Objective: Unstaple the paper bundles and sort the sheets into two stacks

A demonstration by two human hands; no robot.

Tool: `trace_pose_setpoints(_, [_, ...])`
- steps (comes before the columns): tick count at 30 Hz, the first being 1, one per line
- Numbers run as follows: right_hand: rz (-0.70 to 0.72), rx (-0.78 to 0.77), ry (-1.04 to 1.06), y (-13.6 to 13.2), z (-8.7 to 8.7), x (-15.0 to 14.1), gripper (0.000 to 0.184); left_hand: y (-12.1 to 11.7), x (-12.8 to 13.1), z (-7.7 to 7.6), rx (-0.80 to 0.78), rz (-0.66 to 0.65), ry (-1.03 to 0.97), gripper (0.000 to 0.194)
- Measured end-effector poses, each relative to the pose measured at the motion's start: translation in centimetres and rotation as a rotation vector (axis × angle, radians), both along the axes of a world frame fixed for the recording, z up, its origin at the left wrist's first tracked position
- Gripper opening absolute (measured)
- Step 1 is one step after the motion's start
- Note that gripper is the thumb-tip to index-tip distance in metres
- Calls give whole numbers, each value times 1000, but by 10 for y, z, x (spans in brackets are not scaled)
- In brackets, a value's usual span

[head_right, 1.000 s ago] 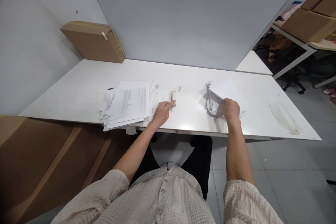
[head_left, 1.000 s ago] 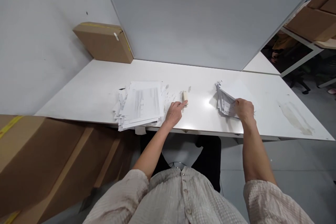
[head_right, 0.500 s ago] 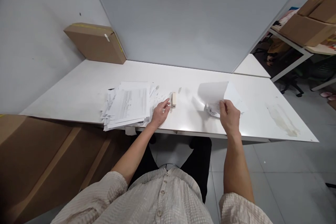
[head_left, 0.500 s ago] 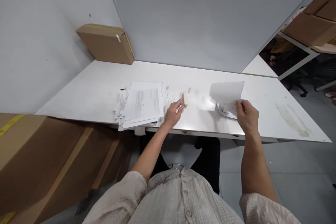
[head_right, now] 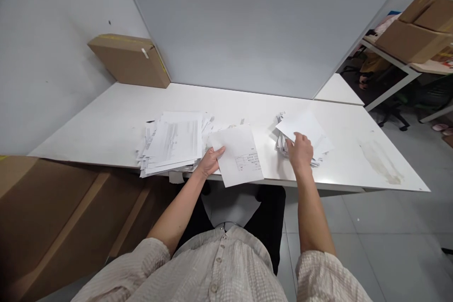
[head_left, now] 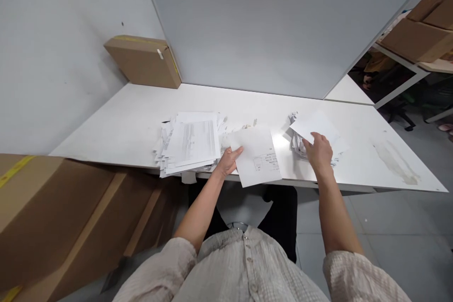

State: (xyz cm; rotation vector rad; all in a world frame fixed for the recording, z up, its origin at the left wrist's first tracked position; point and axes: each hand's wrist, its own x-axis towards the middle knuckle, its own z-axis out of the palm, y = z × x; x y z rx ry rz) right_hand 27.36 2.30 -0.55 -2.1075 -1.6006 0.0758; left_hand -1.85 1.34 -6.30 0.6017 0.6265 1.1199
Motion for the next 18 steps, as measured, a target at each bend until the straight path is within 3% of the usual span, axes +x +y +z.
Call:
trace_pose_setpoints(3, [-13, -100, -193, 21, -10, 22, 57, 1, -1, -3, -16, -30, 1, 44])
trace_pose_setpoints(7, [13, -205, -220, 29, -15, 24, 42, 1, 1, -3, -24, -22, -13, 41])
trace_pose_setpoints(11, [-4, -9, -243, 10, 4, 8, 35, 2, 2, -5, -23, -10, -12, 42])
trace_pose_setpoints(14, [-11, 218, -44, -21, 35, -7, 31, 2, 2, -6, -26, -1, -3, 45])
trace_pose_setpoints(18, [111, 489, 582, -55, 62, -21, 29, 2, 2, -5, -36, 2, 10, 44])
